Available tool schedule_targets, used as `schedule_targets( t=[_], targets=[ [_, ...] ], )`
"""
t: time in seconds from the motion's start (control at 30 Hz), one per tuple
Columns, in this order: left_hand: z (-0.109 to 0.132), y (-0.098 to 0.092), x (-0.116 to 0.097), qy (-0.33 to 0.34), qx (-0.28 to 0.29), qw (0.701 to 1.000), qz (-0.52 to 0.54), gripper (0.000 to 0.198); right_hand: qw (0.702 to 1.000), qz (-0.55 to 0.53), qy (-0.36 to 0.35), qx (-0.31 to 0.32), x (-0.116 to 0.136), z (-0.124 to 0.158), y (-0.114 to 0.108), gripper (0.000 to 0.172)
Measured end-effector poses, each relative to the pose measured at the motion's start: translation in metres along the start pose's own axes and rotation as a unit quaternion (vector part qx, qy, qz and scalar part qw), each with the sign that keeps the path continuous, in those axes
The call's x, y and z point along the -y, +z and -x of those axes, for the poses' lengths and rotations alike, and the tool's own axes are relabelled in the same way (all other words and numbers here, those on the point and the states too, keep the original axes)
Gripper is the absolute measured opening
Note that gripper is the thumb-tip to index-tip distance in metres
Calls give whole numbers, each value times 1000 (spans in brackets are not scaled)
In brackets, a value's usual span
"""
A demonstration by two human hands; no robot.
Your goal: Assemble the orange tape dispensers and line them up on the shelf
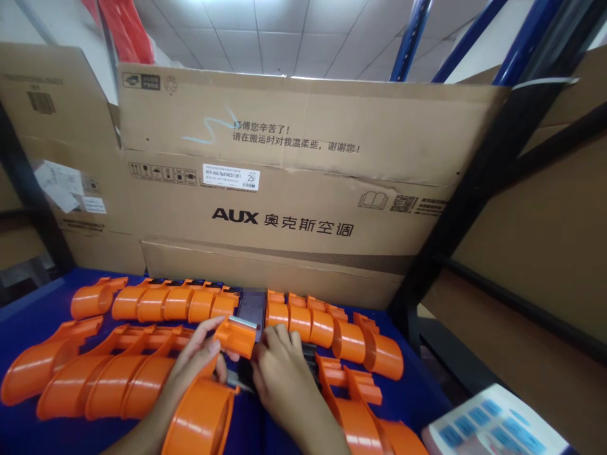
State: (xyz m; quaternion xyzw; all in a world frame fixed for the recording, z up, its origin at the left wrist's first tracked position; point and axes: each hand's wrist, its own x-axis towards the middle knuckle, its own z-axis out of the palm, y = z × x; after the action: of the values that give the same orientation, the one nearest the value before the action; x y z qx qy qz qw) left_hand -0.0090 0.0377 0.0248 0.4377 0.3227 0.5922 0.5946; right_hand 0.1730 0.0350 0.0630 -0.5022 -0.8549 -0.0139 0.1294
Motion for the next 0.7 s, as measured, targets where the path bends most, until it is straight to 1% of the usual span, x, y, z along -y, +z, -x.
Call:
schedule_targets(
  t=[0.13, 0.2, 0.33, 0.43, 0.5, 0.6, 0.7],
  targets=[
    [1, 0, -3, 1, 14, 1000, -1, 60, 1000, -16, 5, 13, -1, 0, -4, 18],
    [1, 1, -4, 3, 10, 1000, -2, 59, 999, -26, 11, 25, -1, 1, -4, 20],
    [4, 5, -6, 6, -1, 1000, -2, 58, 999, -32, 18, 30, 0, -1, -1, 29],
    [8, 8, -10, -8, -3, 1000, -3, 54, 999, -20, 1, 27, 2, -3, 3, 35],
    [10, 10, -13, -14, -4, 1000, -7, 51, 1000, -15, -10, 23, 3, -3, 4, 37],
    [12, 11, -16, -16, -4, 1000, -7, 49, 1000, -18, -15, 2, 4, -2, 1, 33],
    [14, 11, -17, -23, -7, 1000, 4, 50, 999, -35, -3, -30, 0, -1, -3, 19]
  ],
)
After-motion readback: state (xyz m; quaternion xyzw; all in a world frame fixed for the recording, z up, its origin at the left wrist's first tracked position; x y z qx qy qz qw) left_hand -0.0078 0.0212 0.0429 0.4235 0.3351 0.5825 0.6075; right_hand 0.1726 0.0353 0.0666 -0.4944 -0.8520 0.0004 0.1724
